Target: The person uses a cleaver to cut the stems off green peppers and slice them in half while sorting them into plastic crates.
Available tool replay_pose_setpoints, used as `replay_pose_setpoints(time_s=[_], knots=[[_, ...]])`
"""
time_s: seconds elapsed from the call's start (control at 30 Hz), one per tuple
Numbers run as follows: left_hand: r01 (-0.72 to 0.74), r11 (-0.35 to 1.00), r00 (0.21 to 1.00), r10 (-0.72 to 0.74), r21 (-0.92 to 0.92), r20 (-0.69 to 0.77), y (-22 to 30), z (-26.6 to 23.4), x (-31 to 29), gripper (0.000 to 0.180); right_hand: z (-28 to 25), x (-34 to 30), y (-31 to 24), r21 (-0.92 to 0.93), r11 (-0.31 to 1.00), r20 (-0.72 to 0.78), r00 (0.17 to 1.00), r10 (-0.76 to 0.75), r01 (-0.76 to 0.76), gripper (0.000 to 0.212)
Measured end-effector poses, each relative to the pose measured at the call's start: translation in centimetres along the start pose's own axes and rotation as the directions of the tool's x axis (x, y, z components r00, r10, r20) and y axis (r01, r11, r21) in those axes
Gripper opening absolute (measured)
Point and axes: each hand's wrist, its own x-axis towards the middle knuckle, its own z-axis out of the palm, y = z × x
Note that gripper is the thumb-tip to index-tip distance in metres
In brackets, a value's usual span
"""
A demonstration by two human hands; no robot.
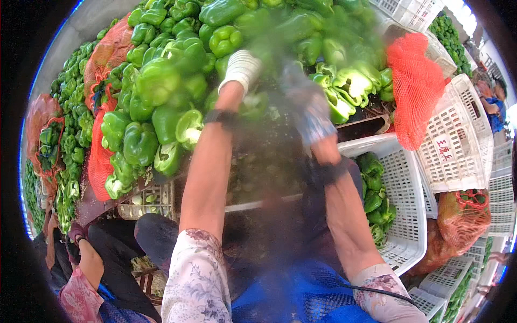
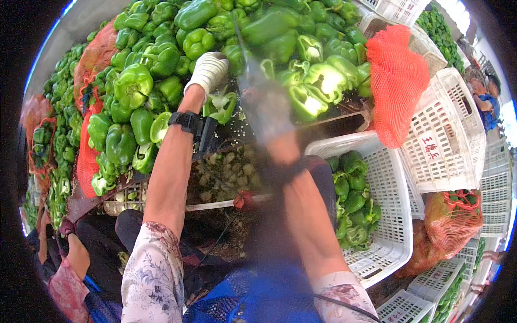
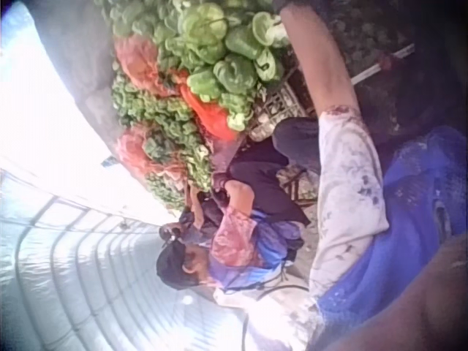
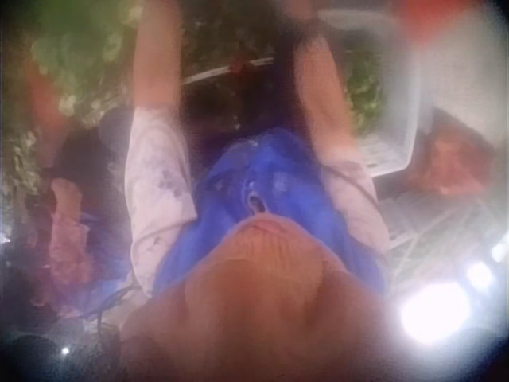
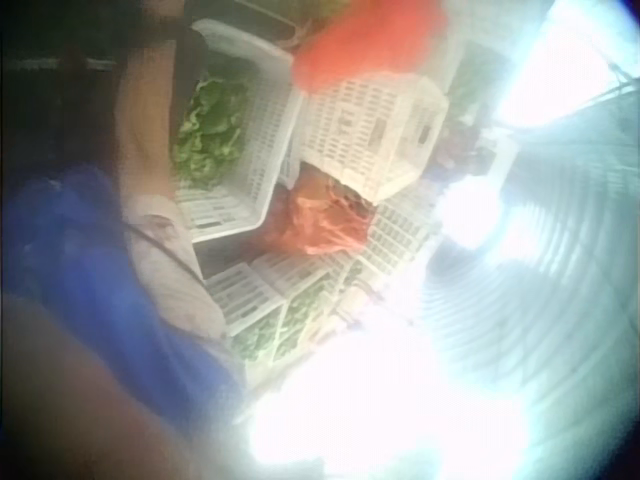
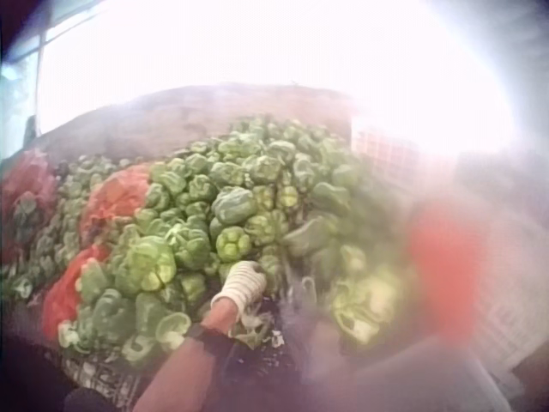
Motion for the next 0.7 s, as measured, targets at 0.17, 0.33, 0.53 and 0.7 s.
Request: replay_pose_setpoints(time_s=[0.17,0.33,0.53,0.7], knots=[[0.063,0.99,0.981,-0.084,-0.123,-0.174,-0.1,-2.1,-0.1,0.034,0.3,5.1,-0.8,-0.147,0.982,0.524,0.833,0.177,-0.116,0.017],[0.084,0.996,0.996,-0.082,-0.04,0.046,-0.1,-2.3,-0.1,0.038,-1.6,1.5,-1.1,-0.242,0.959,0.527,0.85,0.001,0.149,0.019],[-0.081,0.99,0.996,0.084,-0.115,0.025,-0.1,-2.3,-1.7,0.031,-3.4,-0.9,0.4,0.326,0.82,0.384,0.859,0.34,-0.47,0.047],[0.054,0.908,0.908,0.129,0.416,-0.399,-2.0,-6.6,1.5,0.051,-6.9,-2.5,-2.1,0.382,0.698,0.37,0.792,0.486,-0.606,0.055]])
